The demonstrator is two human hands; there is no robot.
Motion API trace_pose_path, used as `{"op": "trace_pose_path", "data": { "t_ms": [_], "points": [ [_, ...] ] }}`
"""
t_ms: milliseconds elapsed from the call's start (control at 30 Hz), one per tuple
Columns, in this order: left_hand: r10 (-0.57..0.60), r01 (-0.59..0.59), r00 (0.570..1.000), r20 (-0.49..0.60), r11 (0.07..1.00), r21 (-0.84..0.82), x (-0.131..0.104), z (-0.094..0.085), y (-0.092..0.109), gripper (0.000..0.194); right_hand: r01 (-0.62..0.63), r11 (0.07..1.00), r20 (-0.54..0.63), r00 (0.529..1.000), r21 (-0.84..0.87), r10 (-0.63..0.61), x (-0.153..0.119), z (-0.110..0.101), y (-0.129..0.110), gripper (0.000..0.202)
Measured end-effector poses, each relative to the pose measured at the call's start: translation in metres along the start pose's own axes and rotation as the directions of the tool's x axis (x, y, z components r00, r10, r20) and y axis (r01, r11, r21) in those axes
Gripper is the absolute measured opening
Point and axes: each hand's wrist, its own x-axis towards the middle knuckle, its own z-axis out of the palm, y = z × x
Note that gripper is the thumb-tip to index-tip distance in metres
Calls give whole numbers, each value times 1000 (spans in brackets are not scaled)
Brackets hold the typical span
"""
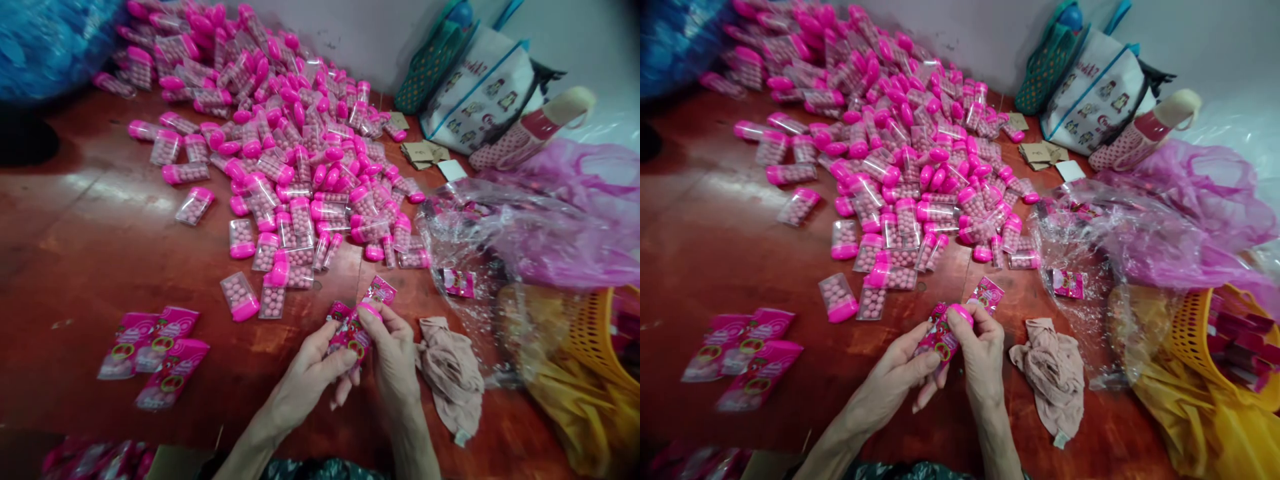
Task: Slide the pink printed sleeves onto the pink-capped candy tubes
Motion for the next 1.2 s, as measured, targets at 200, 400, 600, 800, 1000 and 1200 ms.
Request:
{"op": "trace_pose_path", "data": {
  "t_ms": [200,400,600,800,1000,1200],
  "points": [
    [17,-26,994,-108,996,-86,4,7,-8,16,-37,999,-83,996,-24,35,-1,19,0,22],
    [98,-93,976,-193,995,35,7,14,-2,24,-152,988,78,985,5,151,-22,30,-3,36],
    [148,-85,983,-111,896,437,1,-16,22,30,-36,999,125,991,-24,39,-20,13,-11,20],
    [351,-258,921,-167,873,413,4,-19,36,22,48,958,257,966,-283,28,-23,16,-14,19],
    [210,-201,956,-206,978,63,15,-8,22,19,151,872,323,946,-466,9,-26,6,-30,22],
    [99,-85,982,-158,992,97,15,-4,19,9,321,848,156,947,-421,-281,-12,10,-32,11]
  ]
}}
